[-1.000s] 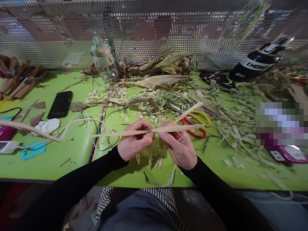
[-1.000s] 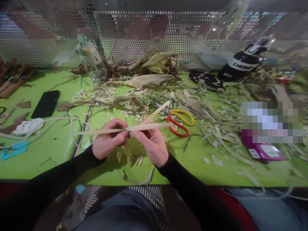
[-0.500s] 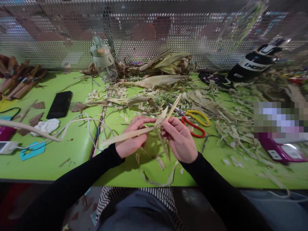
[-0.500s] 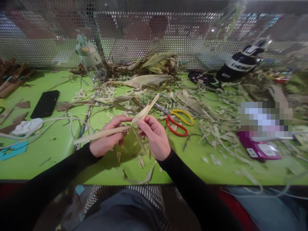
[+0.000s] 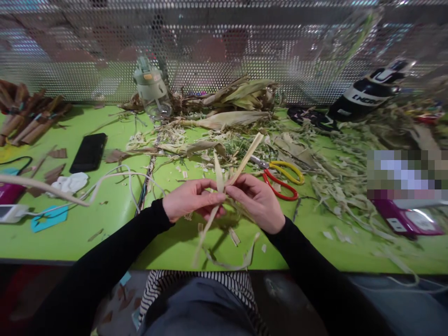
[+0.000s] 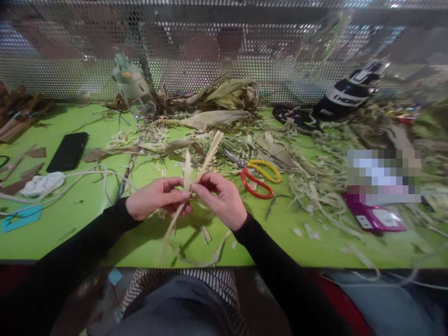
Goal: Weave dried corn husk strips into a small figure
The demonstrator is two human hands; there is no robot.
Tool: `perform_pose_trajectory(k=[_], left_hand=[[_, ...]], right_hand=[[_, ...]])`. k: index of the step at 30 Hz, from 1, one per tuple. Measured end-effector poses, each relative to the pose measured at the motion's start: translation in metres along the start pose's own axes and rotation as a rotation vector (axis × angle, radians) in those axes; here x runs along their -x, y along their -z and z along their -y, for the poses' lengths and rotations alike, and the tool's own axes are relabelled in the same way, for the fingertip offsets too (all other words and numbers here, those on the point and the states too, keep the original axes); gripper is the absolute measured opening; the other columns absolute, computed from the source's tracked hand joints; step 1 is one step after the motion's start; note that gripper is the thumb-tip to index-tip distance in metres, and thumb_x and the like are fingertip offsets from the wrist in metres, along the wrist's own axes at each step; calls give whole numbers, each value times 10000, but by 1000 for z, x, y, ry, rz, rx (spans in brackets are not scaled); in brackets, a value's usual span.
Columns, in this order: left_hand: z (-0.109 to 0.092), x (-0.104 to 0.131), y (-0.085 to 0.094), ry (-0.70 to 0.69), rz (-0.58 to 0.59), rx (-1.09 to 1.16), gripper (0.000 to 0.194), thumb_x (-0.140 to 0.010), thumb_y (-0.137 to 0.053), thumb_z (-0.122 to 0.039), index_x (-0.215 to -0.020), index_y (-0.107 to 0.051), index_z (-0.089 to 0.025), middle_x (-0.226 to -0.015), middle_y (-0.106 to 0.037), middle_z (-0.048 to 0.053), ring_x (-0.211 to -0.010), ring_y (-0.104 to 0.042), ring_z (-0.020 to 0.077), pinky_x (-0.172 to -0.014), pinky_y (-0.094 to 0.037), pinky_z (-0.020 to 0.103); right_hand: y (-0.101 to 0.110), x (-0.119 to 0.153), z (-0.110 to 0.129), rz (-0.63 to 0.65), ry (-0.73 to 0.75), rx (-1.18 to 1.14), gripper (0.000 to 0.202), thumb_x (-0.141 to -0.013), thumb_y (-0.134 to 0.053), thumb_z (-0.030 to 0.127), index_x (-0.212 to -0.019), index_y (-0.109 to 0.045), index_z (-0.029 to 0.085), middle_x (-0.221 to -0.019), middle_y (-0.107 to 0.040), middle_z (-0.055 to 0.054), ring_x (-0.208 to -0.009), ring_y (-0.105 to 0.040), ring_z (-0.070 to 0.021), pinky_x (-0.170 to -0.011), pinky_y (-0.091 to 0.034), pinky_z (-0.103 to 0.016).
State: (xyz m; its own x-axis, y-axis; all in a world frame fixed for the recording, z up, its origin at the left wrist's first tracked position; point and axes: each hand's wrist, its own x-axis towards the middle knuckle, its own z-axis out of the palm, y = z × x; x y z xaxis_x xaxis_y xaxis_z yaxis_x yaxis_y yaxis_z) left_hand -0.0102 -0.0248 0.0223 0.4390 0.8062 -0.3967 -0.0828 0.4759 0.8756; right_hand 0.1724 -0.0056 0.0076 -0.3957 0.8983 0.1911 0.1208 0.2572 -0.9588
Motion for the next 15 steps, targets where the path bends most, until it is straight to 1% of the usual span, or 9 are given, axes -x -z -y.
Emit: perform_pose_trajectory(k=[1, 3, 4, 6, 7, 9, 10, 12, 15], left_hand=[[1, -1, -1, 4, -6, 23, 269, -728, -730, -296, -886, -580, -136, -679, -703, 41, -595, -662, 122, -543, -508, 207], [3, -2, -3, -31, -48, 86, 202, -754, -699, -243, -863, -571, -131, -683, -704, 41, -593, -657, 108, -575, -517, 212], [3, -3, -4, -69, -86, 124, 174, -765, -683, -224, -855, -567, -130, -681, -703, 36, -593, -653, 100, -605, -524, 221], [3, -5, -4, -156, -157, 196, 144, -776, -663, -207, -844, -563, -130, -696, -701, 27, -621, -653, 91, -678, -533, 243], [3, -6, -4, -197, -181, 219, 144, -775, -663, -209, -845, -564, -131, -706, -699, 22, -634, -651, 87, -701, -530, 248], [4, -7, -3, -262, -211, 229, 164, -761, -677, -227, -847, -574, -133, -705, -687, 7, -628, -633, 78, -686, -514, 230], [4, -8, -3, -286, -223, 220, 178, -749, -686, -237, -849, -582, -133, -697, -679, -1, -617, -620, 75, -659, -502, 216], [6, -8, -3, -320, -248, 210, 200, -723, -702, -253, -846, -599, -134, -679, -664, -12, -600, -603, 76, -622, -481, 204], [7, -9, -5, -319, -262, 231, 210, -694, -707, -260, -832, -608, -137, -659, -661, -7, -597, -606, 96, -640, -492, 235]], right_hand=[[0, 0, -1, -4, 20, 40, 169, -823, -631, 350, -810, -581, 189, -746, -596, 0, -672, -558, -124, -635, -469, -267], [0, 0, -2, -88, 81, 154, 140, -831, -617, 313, -874, -555, 196, -778, -588, -2, -667, -556, -124, -619, -473, -268], [0, 0, -2, -154, 143, 245, 124, -834, -608, 282, -900, -543, 200, -794, -583, -5, -666, -551, -126, -610, -471, -270], [-1, 1, -1, -234, 364, 486, 105, -831, -579, 201, -930, -545, 212, -821, -586, -15, -697, -548, -141, -624, -464, -289], [-2, 1, 0, -220, 489, 619, 131, -822, -566, 165, -941, -562, 220, -834, -596, -22, -724, -550, -154, -644, -459, -304], [-5, 3, 3, -97, 668, 853, 213, -812, -556, 128, -987, -603, 239, -875, -630, -36, -783, -559, -179, -689, -447, -334], [-7, 4, 4, -25, 709, 939, 241, -817, -559, 132, -1018, -621, 249, -906, -646, -43, -818, -567, -191, -710, -442, -345], [-10, 6, 5, 69, 727, 1033, 241, -842, -560, 157, -1038, -652, 262, -948, -666, -53, -877, -577, -206, -737, -436, -351], [-11, 7, 5, 91, 757, 978, 235, -865, -546, 152, -1013, -680, 276, -946, -690, -47, -932, -592, -204, -766, -443, -335]])
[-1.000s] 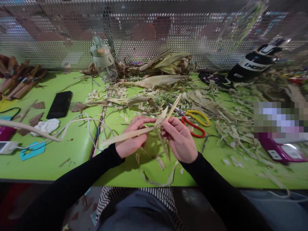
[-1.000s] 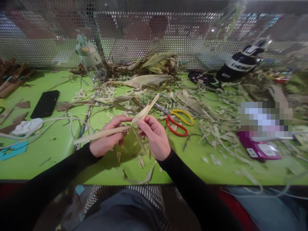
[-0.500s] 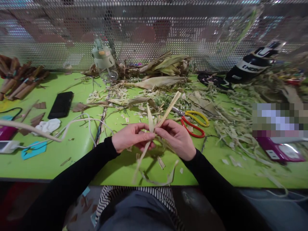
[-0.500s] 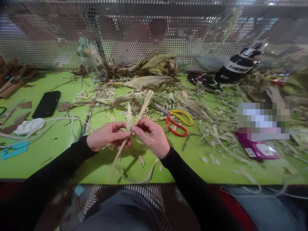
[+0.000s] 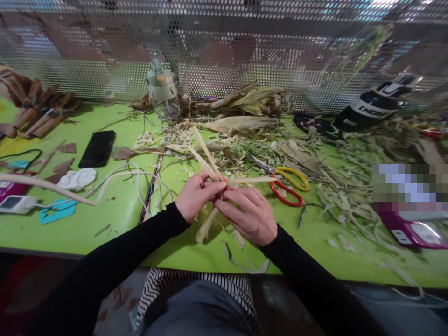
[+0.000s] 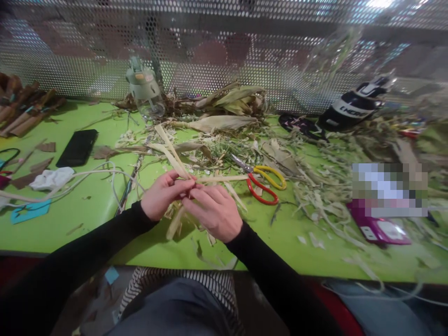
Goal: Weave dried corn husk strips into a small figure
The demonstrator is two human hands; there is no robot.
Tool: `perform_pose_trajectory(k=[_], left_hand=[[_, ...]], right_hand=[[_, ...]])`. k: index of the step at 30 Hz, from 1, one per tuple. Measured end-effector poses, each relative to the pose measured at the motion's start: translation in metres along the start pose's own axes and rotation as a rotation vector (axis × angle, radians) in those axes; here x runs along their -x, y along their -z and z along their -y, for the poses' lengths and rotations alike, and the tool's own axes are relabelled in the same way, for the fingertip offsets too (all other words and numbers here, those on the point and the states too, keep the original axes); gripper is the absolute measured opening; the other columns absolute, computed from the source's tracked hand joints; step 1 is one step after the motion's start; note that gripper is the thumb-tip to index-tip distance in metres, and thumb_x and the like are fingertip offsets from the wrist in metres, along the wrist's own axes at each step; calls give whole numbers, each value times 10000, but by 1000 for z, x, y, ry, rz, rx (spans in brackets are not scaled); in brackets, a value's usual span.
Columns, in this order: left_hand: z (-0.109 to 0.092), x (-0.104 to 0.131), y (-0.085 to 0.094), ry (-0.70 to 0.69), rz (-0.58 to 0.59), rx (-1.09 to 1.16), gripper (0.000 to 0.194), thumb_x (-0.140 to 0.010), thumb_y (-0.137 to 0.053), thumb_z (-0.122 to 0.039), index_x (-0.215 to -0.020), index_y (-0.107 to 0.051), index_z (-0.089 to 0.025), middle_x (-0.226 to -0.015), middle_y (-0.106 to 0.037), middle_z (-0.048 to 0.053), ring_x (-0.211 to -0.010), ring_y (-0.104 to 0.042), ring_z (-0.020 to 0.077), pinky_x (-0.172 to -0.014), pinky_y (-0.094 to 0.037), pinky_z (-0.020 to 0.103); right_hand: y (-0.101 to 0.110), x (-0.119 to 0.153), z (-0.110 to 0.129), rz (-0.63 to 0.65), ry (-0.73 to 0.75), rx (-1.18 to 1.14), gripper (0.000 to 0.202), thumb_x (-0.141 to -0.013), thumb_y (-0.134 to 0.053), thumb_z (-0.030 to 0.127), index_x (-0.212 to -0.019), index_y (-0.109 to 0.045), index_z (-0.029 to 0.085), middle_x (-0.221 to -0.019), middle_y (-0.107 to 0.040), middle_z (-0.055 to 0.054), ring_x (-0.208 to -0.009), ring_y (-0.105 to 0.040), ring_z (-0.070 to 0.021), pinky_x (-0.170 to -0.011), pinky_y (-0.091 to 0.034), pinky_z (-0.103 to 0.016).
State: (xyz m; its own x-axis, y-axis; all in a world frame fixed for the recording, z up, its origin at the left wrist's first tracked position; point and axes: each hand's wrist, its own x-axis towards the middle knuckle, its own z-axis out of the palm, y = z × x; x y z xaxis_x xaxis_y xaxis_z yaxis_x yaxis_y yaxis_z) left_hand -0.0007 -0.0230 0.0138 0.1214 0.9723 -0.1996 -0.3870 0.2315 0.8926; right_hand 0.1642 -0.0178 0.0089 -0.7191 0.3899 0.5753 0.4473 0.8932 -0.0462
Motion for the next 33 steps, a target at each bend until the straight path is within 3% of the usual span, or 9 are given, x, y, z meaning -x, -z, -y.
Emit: perform_pose_trajectory(k=[7, 10, 13, 19, 22, 26, 28, 30, 33], left_hand=[[-3, -2, 2, 35, 25, 23, 127, -719, -637, -221, -813, -621, -137, -588, -603, -34, -532, -558, 64, -600, -477, 198], [-6, 0, 2, 28, 2, 68, 120, -749, -555, -193, -828, -620, -131, -606, -623, -15, -552, -590, 77, -649, -506, 228], [-7, 1, 0, 30, 13, 54, 122, -750, -588, -202, -840, -613, -123, -694, -682, 35, -635, -648, 116, -713, -529, 281], [-1, 2, -5, 8, 16, -44, 155, -713, -695, -215, -786, -592, -124, -574, -623, -16, -567, -637, 111, -656, -535, 274], [5, 2, -6, 13, 36, -107, 155, -706, -703, -209, -778, -593, -127, -592, -632, -14, -594, -647, 109, -676, -533, 279], [9, 4, -6, 46, 106, -166, 160, -701, -712, -227, -738, -595, -125, -608, -644, -2, -556, -609, 89, -655, -519, 271], [8, 4, -6, 64, 127, -88, 140, -758, -652, -255, -744, -587, -132, -624, -656, 12, -590, -629, 108, -706, -531, 304], [7, 4, -6, 59, 119, 27, 121, -811, -570, -259, -820, -591, -140, -727, -701, 45, -700, -670, 140, -790, -530, 341], [7, 5, -4, -22, 88, 114, 153, -834, -517, -243, -933, -587, -150, -919, -726, 80, -872, -683, 169, -865, -511, 348]], right_hand=[[-1, 0, -3, -105, -51, -102, 233, -839, -565, 109, -1005, -661, 240, -978, -707, -49, -947, -624, -202, -792, -483, -342], [-2, -1, -6, -142, -333, -241, 172, -862, -502, 119, -940, -636, 193, -930, -692, -66, -835, -622, -190, -698, -492, -326], [-3, -2, -11, -108, -637, -362, 148, -893, -513, 260, -897, -642, 189, -864, -666, -61, -754, -594, -185, -630, -464, -306], [-5, -3, -15, -169, -903, -889, 284, -837, -606, 438, -1025, -621, 225, -832, -625, -9, -671, -557, -129, -609, -459, -261], [-1, -4, -14, -244, -931, -862, 387, -774, -686, 424, -1095, -584, 233, -863, -593, -4, -673, -526, -122, -597, -453, -252], [2, -5, -16, -98, -896, -947, 356, -777, -667, 466, -999, -615, 192, -906, -613, -34, -712, -547, -136, -639, -463, -273], [2, -4, -17, -127, -906, -944, 345, -824, -595, 502, -982, -601, 195, -862, -609, -23, -698, -538, -130, -633, -449, -267], [3, -3, -18, -149, -912, -853, 345, -875, -501, 529, -915, -593, 199, -777, -580, -4, -639, -498, -115, -582, -409, -251], [4, -3, -13, -7, -831, -650, 373, -867, -516, 520, -709, -566, 186, -623, -514, 15, -531, -405, -99, -492, -314, -244]])
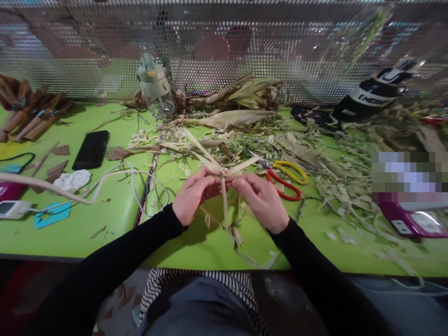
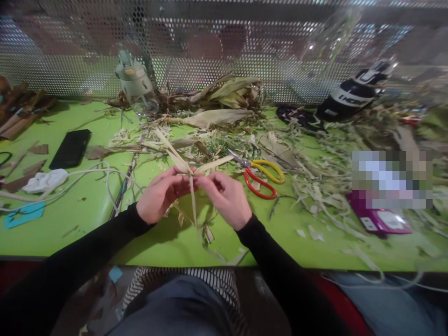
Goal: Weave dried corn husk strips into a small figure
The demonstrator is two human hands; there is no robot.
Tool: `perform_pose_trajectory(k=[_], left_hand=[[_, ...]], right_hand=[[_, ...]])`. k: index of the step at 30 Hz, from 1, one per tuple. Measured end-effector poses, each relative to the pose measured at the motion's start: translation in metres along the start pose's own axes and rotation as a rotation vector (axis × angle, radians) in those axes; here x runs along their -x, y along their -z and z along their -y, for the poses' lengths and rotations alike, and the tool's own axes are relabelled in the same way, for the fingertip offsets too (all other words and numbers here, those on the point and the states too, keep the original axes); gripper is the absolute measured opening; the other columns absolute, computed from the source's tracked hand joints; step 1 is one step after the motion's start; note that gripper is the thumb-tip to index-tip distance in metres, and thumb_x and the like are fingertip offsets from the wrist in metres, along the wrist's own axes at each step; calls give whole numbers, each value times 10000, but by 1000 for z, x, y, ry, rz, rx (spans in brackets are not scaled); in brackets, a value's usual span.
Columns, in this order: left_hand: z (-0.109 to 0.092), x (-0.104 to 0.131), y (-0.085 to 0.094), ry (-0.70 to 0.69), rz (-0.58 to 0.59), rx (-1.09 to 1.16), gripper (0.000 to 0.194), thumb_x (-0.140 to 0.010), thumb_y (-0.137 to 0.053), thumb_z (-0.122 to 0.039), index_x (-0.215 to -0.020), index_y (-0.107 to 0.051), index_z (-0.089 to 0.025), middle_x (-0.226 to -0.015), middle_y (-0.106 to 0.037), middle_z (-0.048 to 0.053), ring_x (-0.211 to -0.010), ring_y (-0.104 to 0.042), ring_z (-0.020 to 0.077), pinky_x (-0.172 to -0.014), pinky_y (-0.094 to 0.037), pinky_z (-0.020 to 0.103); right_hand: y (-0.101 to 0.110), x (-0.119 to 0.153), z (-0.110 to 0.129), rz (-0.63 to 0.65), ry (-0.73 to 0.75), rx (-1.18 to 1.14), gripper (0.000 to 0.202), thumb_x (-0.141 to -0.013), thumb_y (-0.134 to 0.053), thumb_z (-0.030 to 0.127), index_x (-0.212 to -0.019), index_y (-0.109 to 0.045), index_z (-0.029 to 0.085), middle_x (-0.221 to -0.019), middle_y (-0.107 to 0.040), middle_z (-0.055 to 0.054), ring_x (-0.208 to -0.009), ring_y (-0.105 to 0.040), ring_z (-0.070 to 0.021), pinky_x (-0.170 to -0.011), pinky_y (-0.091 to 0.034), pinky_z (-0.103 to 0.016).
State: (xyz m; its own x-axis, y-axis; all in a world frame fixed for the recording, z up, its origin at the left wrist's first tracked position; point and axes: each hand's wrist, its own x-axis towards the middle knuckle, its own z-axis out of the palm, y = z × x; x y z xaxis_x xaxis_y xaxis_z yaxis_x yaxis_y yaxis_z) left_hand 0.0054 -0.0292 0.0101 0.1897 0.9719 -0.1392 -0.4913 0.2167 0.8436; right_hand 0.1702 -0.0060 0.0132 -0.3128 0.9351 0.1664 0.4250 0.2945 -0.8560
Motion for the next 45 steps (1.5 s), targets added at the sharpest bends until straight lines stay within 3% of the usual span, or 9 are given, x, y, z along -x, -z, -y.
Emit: perform_pose_trajectory(k=[3, 6, 12, 19, 25, 30, 36, 45], left_hand=[[0, 0, 0, -74, -27, -25, 171, -837, -528, -256, -966, -573, -153, -984, -717, 85, -951, -672, 177, -869, -507, 326], [-1, 0, -2, -70, -41, -102, 172, -814, -565, -267, -943, -556, -153, -941, -715, 76, -944, -674, 175, -844, -514, 308], [2, -2, 2, -97, 58, -238, 264, -787, -636, -327, -949, -522, -152, -822, -709, 38, -809, -685, 148, -809, -521, 287], [6, 4, 5, -253, 20, -599, 192, -847, -568, -306, -954, -560, -146, -850, -709, 56, -761, -680, 143, -725, -518, 241], [4, 9, 2, -309, 55, -588, 170, -874, -522, -250, -996, -563, -138, -974, -707, 85, -845, -684, 143, -762, -529, 227], [2, 9, 3, -309, 10, -594, 139, -866, -540, -241, -951, -569, -135, -841, -710, 61, -741, -676, 127, -698, -530, 219], [1, 0, 7, -280, -50, -516, 153, -829, -594, -274, -854, -542, -132, -775, -706, 68, -732, -688, 150, -687, -556, 253], [1, 4, 8, -355, -22, -625, 103, -853, -541, -228, -893, -545, -134, -832, -709, 78, -763, -687, 151, -692, -545, 253]], right_hand=[[-6, 6, 7, 77, 102, 131, 308, -846, -585, 414, -641, -550, 186, -546, -447, 36, -484, -338, -87, -467, -258, -245], [-9, 10, 12, 151, 137, 37, 293, -874, -523, 324, -614, -497, 191, -542, -394, 43, -486, -330, -84, -468, -262, -241], [-3, 12, 15, 179, 98, -146, 281, -852, -522, 299, -594, -483, 196, -526, -394, 43, -486, -336, -89, -472, -271, -242], [-2, 14, 17, 229, 146, -200, 284, -834, -511, 253, -558, -476, 195, -497, -377, 49, -457, -323, -85, -467, -272, -247], [-4, 16, 12, 284, 160, -175, 292, -834, -505, 259, -553, -454, 196, -497, -382, 46, -469, -344, -90, -473, -273, -248], [-7, 17, 11, 289, 135, -197, 296, -845, -497, 266, -562, -453, 191, -500, -373, 48, -465, -331, -82, -466, -272, -239], [-12, 19, 11, 117, 26, -286, 305, -881, -479, 326, -609, -471, 187, -545, -391, 47, -474, -331, -79, -462, -277, -231], [-17, 19, 6, 201, 84, -206, 305, -872, -463, 276, -582, -426, 189, -536, -366, 49, -484, -338, -80, -484, -290, -238]])
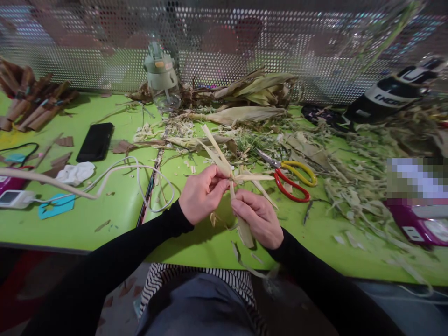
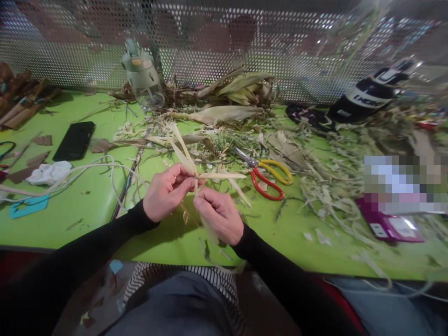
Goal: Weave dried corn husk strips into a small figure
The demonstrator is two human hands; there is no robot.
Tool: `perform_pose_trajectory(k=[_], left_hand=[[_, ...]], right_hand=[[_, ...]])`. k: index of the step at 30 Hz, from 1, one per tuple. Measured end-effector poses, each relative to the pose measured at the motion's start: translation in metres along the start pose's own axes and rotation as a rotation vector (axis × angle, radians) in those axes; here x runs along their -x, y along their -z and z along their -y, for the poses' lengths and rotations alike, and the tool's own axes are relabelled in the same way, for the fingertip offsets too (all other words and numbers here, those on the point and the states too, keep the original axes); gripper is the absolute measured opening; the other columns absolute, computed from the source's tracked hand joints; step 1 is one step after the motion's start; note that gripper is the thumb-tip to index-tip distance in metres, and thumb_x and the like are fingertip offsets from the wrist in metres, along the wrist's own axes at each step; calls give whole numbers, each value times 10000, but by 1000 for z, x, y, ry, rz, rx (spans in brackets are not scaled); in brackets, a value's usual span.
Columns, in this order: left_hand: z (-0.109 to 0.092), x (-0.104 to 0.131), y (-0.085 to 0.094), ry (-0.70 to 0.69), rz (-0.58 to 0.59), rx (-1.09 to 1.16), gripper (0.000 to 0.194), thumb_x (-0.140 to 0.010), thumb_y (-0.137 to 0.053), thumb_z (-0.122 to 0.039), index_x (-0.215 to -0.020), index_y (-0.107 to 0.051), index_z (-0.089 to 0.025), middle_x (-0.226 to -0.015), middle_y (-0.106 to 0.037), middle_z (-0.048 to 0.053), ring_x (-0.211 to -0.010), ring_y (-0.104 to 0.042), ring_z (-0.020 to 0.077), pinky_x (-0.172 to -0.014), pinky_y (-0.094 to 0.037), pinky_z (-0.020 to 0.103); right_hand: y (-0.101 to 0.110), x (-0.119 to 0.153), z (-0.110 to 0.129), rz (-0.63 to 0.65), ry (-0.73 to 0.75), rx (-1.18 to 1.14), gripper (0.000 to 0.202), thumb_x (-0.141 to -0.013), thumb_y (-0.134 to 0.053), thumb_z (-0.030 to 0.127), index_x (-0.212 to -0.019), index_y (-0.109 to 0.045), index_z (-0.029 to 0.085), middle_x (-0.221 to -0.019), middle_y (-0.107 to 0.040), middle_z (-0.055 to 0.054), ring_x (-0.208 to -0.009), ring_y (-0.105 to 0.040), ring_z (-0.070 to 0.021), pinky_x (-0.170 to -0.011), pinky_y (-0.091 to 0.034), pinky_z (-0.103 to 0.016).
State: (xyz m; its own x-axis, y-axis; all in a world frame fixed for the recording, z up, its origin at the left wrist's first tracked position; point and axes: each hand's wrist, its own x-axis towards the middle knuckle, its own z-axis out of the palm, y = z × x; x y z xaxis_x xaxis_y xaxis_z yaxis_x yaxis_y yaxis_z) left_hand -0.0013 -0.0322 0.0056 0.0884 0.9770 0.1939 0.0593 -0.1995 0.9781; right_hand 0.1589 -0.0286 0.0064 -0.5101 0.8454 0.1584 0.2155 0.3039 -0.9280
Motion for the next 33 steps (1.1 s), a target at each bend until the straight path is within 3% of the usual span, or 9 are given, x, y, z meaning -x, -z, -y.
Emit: perform_pose_trajectory(k=[5, 8, 11, 14, 17, 21, 24, 29, 33], left_hand=[[-3, 0, -1, -1, -7, -27, 94, -853, -534, -218, -893, -547, -134, -828, -699, 70, -731, -670, 134, -682, -530, 239], [-4, -3, 2, 20, -2, 69, 77, -847, -540, -206, -881, -536, -136, -810, -697, 62, -721, -664, 124, -687, -534, 236], [-5, -7, 5, 86, 29, 208, 72, -830, -560, -197, -852, -521, -141, -748, -692, 42, -694, -664, 115, -693, -542, 244], [-4, -9, 5, 181, 118, 248, 70, -798, -582, -183, -820, -533, -138, -678, -669, 17, -622, -639, 96, -671, -539, 242], [-2, -7, 3, 235, 229, 198, 92, -754, -605, -158, -838, -579, -130, -680, -657, 11, -612, -614, 89, -652, -523, 231], [-1, -3, 1, 286, 316, 134, 196, -718, -635, -170, -909, -631, -124, -738, -661, 17, -652, -601, 99, -665, -509, 236], [-2, -3, 1, 311, 330, 114, 214, -754, -631, -253, -916, -651, -115, -798, -670, 40, -701, -600, 110, -691, -502, 246], [-2, -2, 0, 312, 364, 41, 278, -763, -646, -355, -873, -676, -102, -761, -659, 53, -670, -582, 116, -676, -499, 257], [1, -1, -1, 343, 390, 88, 287, -764, -655, -376, -861, -678, -107, -748, -677, 62, -683, -614, 133, -663, -513, 255]], right_hand=[[-1, 0, 2, 30, 15, 22, 304, -873, -473, 271, -585, -419, 190, -522, -355, 57, -472, -318, -74, -472, -277, -232], [3, -2, 4, 33, -19, 39, 373, -913, -444, 338, -572, -409, 188, -526, -348, 52, -474, -320, -76, -466, -274, -231], [10, -7, 2, -109, -87, 26, 432, -950, -354, 460, -646, -490, 186, -592, -427, 28, -509, -372, -87, -465, -296, -231], [14, -12, -4, -243, -129, -87, 357, -893, -460, 533, -860, -582, 199, -648, -439, 34, -517, -365, -84, -453, -294, -223], [14, -15, -8, -219, -214, -304, 339, -826, -571, 530, -907, -612, 204, -610, -419, 52, -479, -336, -71, -428, -268, -212], [13, -16, -4, -165, -321, -510, 264, -718, -713, 424, -764, -615, 184, -614, -497, 45, -484, -402, -60, -435, -325, -196], [15, -16, 0, -164, -307, -550, 224, -698, -735, 371, -721, -621, 178, -620, -527, 43, -499, -443, -58, -438, -364, -180], [18, -15, 0, -51, -322, -585, 247, -727, -722, 366, -888, -666, 187, -643, -595, 35, -499, -522, -68, -445, -422, -183], [20, -15, -1, -84, -290, -556, 185, -738, -718, 319, -842, -671, 172, -640, -596, 32, -514, -530, -61, -437, -404, -165]])
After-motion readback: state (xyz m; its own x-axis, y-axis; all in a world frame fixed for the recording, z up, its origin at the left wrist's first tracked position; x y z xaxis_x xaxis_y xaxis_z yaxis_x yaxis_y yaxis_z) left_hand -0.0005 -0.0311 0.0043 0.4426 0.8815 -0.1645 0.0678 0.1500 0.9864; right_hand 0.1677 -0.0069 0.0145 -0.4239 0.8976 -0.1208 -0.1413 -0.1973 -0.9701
